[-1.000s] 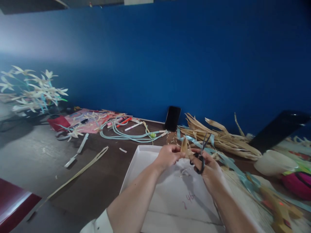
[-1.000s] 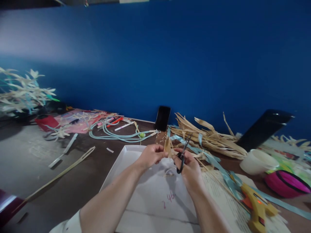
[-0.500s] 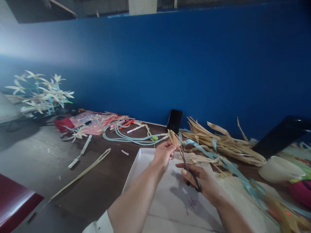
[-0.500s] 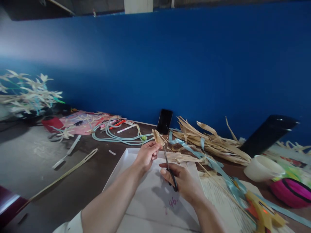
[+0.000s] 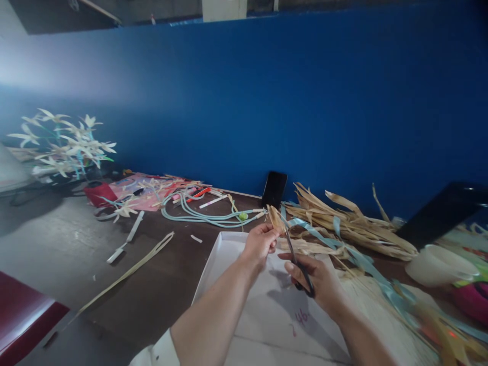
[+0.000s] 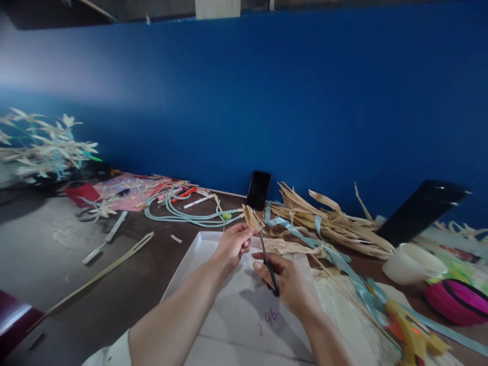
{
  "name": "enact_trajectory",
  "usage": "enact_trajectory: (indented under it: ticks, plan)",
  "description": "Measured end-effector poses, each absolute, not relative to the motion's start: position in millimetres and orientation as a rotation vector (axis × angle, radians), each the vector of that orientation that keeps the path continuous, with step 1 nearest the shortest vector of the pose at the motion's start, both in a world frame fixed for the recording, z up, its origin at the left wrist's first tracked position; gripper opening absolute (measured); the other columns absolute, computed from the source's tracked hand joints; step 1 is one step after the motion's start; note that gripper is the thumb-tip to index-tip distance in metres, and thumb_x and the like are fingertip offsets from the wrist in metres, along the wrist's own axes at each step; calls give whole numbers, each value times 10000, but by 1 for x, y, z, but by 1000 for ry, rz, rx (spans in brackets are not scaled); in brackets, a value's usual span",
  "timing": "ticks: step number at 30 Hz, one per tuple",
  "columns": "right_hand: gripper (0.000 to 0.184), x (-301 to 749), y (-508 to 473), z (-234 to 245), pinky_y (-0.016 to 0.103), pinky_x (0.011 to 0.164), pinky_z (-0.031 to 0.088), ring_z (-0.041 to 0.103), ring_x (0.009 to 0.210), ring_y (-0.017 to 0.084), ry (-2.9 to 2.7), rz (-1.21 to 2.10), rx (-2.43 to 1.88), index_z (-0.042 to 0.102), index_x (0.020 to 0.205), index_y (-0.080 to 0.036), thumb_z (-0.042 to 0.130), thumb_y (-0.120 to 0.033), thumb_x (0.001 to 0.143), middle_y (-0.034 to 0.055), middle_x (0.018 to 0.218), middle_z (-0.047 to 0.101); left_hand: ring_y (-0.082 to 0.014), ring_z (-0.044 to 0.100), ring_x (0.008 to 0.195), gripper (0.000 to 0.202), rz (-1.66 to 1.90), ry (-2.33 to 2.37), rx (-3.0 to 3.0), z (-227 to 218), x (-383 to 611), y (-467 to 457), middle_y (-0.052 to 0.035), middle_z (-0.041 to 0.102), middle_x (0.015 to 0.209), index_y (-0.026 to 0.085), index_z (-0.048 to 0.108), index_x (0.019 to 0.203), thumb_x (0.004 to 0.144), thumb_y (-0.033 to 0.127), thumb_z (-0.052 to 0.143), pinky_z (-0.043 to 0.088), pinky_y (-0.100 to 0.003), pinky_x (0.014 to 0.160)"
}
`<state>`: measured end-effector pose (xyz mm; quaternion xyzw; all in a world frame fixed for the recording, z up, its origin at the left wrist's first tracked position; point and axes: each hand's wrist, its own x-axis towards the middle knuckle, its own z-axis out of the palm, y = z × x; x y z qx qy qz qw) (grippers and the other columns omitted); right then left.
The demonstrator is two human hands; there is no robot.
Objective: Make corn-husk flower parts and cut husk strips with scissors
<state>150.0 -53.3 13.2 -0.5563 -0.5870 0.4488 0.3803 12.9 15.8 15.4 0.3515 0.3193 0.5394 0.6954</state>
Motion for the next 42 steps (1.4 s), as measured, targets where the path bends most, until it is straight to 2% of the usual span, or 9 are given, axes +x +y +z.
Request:
enact_trajectory:
  ticks: [20,42]
  plan:
    - [437,153,-51,4,242,497,396,489,518,117,-1441,1154,-1346,696,1058,-185,650,-494,752,-16,554,539,-16,298,424,388,1174,703,767,15,16,13,47,425,533,129,517,667,522,377,777,142,-168,404]
    - [428,158,-50,1,246,501,358,454,532,114,-1590,1056,-1349,668,1094,-172,581,-484,815,-17,560,503,-25,310,413,390,1177,699,788,13,15,15,52,432,504,133,532,670,524,400,775,145,-185,409]
